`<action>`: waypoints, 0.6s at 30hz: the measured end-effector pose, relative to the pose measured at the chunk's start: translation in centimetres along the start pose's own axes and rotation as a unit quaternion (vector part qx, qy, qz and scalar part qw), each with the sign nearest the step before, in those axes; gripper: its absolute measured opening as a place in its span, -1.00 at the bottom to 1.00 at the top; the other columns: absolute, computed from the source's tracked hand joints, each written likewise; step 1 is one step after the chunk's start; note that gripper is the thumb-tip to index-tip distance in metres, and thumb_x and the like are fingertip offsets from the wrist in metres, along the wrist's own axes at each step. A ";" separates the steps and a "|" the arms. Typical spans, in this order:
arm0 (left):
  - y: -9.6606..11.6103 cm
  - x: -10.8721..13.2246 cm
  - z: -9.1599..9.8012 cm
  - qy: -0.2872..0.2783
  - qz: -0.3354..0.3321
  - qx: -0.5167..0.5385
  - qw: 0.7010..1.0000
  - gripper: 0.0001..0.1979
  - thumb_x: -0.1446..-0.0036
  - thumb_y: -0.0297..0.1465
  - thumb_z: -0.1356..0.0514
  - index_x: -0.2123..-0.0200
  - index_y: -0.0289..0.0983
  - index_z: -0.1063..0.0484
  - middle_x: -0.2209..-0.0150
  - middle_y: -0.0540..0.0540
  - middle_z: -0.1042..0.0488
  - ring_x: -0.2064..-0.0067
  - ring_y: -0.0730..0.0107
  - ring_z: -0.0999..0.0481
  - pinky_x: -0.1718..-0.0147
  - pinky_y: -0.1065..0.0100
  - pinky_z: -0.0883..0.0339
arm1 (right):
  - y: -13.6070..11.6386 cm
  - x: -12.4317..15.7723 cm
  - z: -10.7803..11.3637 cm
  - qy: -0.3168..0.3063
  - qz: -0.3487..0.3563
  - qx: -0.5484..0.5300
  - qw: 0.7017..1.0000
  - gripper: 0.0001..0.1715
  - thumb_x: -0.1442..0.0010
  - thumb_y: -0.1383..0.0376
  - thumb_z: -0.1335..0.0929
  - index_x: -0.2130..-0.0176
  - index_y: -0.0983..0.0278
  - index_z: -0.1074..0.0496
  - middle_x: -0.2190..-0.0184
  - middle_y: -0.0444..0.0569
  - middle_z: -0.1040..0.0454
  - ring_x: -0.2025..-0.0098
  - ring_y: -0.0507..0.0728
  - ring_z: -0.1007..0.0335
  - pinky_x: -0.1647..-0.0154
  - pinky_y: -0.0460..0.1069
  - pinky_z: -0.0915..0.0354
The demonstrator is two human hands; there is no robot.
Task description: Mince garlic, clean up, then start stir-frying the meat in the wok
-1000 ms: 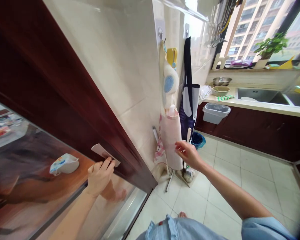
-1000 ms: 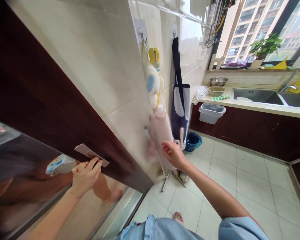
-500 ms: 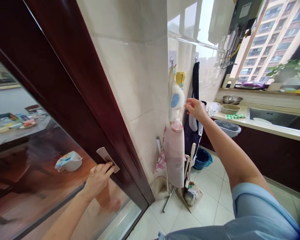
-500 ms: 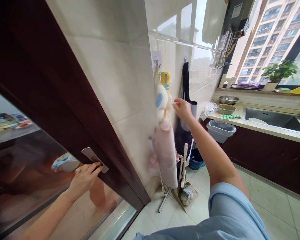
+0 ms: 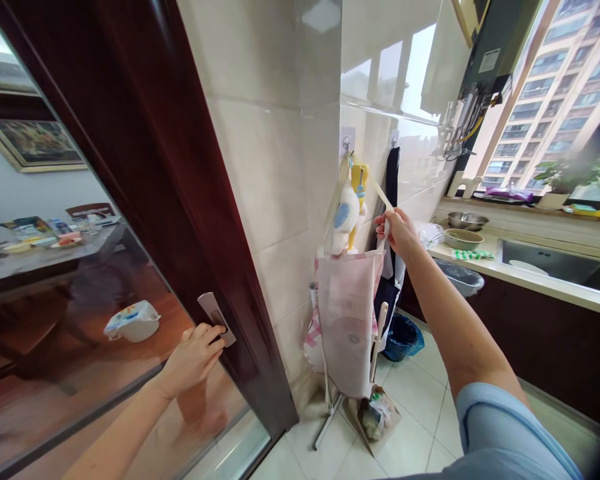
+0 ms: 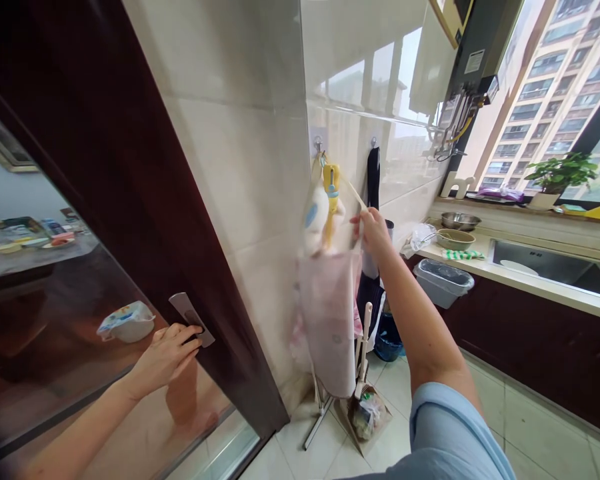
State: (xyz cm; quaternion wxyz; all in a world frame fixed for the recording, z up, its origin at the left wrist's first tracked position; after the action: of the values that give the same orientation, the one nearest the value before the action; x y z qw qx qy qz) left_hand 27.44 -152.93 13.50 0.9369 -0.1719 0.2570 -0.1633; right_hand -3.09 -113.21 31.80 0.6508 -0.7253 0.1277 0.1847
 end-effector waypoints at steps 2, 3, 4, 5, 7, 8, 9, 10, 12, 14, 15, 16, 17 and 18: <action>0.0 -0.1 0.1 -0.008 0.008 0.007 1.000 -0.80 -0.21 -0.47 -0.11 0.31 -0.16 -0.53 0.07 -0.09 -0.52 0.13 0.18 -0.39 0.19 0.16 -0.15 | -2.3 -0.9 -0.1 -0.027 0.023 -0.022 0.999 -0.75 -0.02 0.16 -0.32 0.30 0.17 -0.18 0.50 -0.19 -0.37 0.61 -0.04 -0.16 0.66 -0.13 -0.13; 0.0 -0.2 0.2 -0.012 0.014 0.012 1.000 -0.80 -0.20 -0.47 -0.11 0.32 -0.16 -0.53 0.07 -0.09 -0.52 0.13 0.18 -0.39 0.19 0.16 -0.15 | -3.8 -1.5 -0.3 -0.037 0.041 -0.021 0.998 -0.74 -0.03 0.18 -0.33 0.28 0.17 -0.19 0.49 -0.18 -0.40 0.61 -0.04 -0.17 0.67 -0.14 -0.11; 0.0 -0.2 0.2 -0.014 0.020 0.017 1.000 -0.80 -0.20 -0.47 -0.11 0.33 -0.16 -0.53 0.07 -0.10 -0.52 0.13 0.18 -0.39 0.19 0.16 -0.15 | -5.6 -2.2 -0.5 -0.043 0.063 -0.016 0.997 -0.74 -0.05 0.19 -0.33 0.25 0.16 -0.20 0.44 -0.15 -0.44 0.60 -0.04 -0.19 0.68 -0.14 -0.11; 0.0 -0.2 0.3 -0.014 0.025 0.023 0.999 -0.81 -0.19 -0.47 -0.11 0.34 -0.16 -0.53 0.07 -0.11 -0.51 0.12 0.18 -0.39 0.20 0.16 -0.16 | -7.5 -2.9 -0.8 -0.041 0.087 -0.010 0.995 -0.74 -0.08 0.20 -0.33 0.22 0.16 -0.21 0.36 -0.10 -0.49 0.57 -0.05 -0.24 0.68 -0.16 -0.11; -0.1 -0.2 0.4 -0.014 0.034 0.035 0.999 -0.81 -0.18 -0.47 -0.12 0.34 -0.17 -0.53 0.07 -0.13 -0.50 0.11 0.17 -0.39 0.19 0.17 -0.17 | -11.6 -4.2 -1.5 -0.024 0.122 -0.004 0.992 -0.77 -0.14 0.25 -0.30 0.16 0.18 -0.22 0.15 -0.02 -0.54 0.52 -0.09 -0.31 0.68 -0.20 -0.10; -0.1 -0.2 0.5 -0.014 0.039 0.039 0.998 -0.81 -0.17 -0.48 -0.12 0.34 -0.17 -0.54 0.06 -0.14 -0.50 0.10 0.17 -0.39 0.18 0.17 -0.17 | -13.6 -4.7 -2.3 -0.020 0.129 0.001 0.991 -0.78 -0.17 0.30 -0.27 0.14 0.20 -0.23 0.04 0.01 -0.53 0.49 -0.13 -0.34 0.66 -0.24 -0.10; -0.2 -0.2 0.6 -0.014 0.044 0.043 0.998 -0.81 -0.17 -0.48 -0.12 0.34 -0.17 -0.54 0.06 -0.14 -0.50 0.10 0.17 -0.39 0.17 0.17 -0.18 | -15.5 -5.1 -3.2 -0.022 0.133 0.010 0.991 -0.79 -0.18 0.34 -0.23 0.12 0.24 -0.23 -0.04 0.04 -0.49 0.46 -0.18 -0.36 0.63 -0.27 -0.09; -0.3 -0.3 0.6 -0.016 0.046 0.047 0.998 -0.81 -0.17 -0.49 -0.13 0.33 -0.17 -0.54 0.06 -0.14 -0.50 0.09 0.17 -0.39 0.16 0.17 -0.18 | -17.5 -5.2 -4.3 -0.030 0.136 0.027 0.990 -0.79 -0.19 0.37 -0.19 0.13 0.29 -0.23 -0.11 0.08 -0.45 0.42 -0.23 -0.38 0.59 -0.31 -0.07; -0.4 -0.3 0.8 -0.019 0.047 0.059 0.997 -0.83 -0.17 -0.47 -0.15 0.31 -0.15 -0.54 0.07 -0.11 -0.51 0.09 0.17 -0.40 0.16 0.17 -0.20 | -21.2 -4.5 -6.6 -0.059 0.156 0.072 0.983 -0.72 -0.19 0.36 -0.05 0.22 0.38 -0.23 -0.25 0.13 -0.30 0.27 -0.30 -0.41 0.51 -0.34 0.00; -0.3 -0.4 1.4 -0.004 0.056 0.098 0.994 -0.87 -0.20 -0.40 -0.17 0.27 -0.15 -0.54 0.07 -0.11 -0.52 0.09 0.18 -0.42 0.17 0.18 -0.24 | -24.4 -2.3 -8.8 -0.100 0.193 0.105 0.971 -0.55 -0.08 0.34 0.11 0.34 0.44 -0.19 -0.36 0.06 -0.11 0.10 -0.32 -0.37 0.46 -0.33 0.11; -0.3 -0.5 2.2 0.019 0.072 0.133 0.988 -0.87 -0.22 -0.35 -0.17 0.24 -0.16 -0.53 0.08 -0.12 -0.51 0.11 0.21 -0.43 0.18 0.20 -0.27 | -25.5 -0.9 -9.7 -0.125 0.208 0.113 0.963 -0.47 0.03 0.35 0.19 0.36 0.47 -0.15 -0.38 0.00 -0.04 0.04 -0.31 -0.34 0.45 -0.32 0.16; -0.4 -0.5 3.2 0.054 0.097 0.177 0.978 -0.84 -0.24 -0.31 -0.16 0.19 -0.19 -0.52 0.09 -0.14 -0.50 0.15 0.26 -0.45 0.19 0.24 -0.30 | -26.2 0.7 -10.6 -0.156 0.216 0.115 0.957 -0.41 0.13 0.38 0.23 0.34 0.50 -0.13 -0.38 -0.06 -0.01 0.01 -0.30 -0.32 0.44 -0.30 0.21; -0.6 -0.6 4.4 0.095 0.128 0.221 0.962 -0.80 -0.26 -0.27 -0.16 0.15 -0.22 -0.50 0.10 -0.15 -0.49 0.20 0.32 -0.45 0.21 0.27 -0.33 | -26.7 2.3 -11.3 -0.184 0.220 0.108 0.952 -0.34 0.21 0.39 0.25 0.30 0.52 -0.12 -0.37 -0.09 -0.01 0.00 -0.27 -0.32 0.42 -0.29 0.23; -0.7 -0.8 5.6 0.137 0.159 0.265 0.941 -0.76 -0.26 -0.25 -0.16 0.11 -0.25 -0.48 0.12 -0.15 -0.48 0.26 0.38 -0.45 0.24 0.30 -0.36 | -26.9 3.5 -11.7 -0.200 0.216 0.098 0.951 -0.28 0.24 0.39 0.25 0.23 0.53 -0.12 -0.36 -0.11 -0.04 -0.01 -0.24 -0.33 0.42 -0.27 0.24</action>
State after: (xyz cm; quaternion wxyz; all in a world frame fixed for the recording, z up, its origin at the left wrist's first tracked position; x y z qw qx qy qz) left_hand 29.64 -151.89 18.67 0.9181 0.1501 0.3541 -0.0961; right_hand 12.76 -121.41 55.42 0.6757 -0.5608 0.1662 0.4488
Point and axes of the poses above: each hand's wrist, its own x-axis away from the middle knuckle, its own z-axis out of the back of the hand, y = z × x, the point moved 10 cm from there along -x, towards the middle knuckle
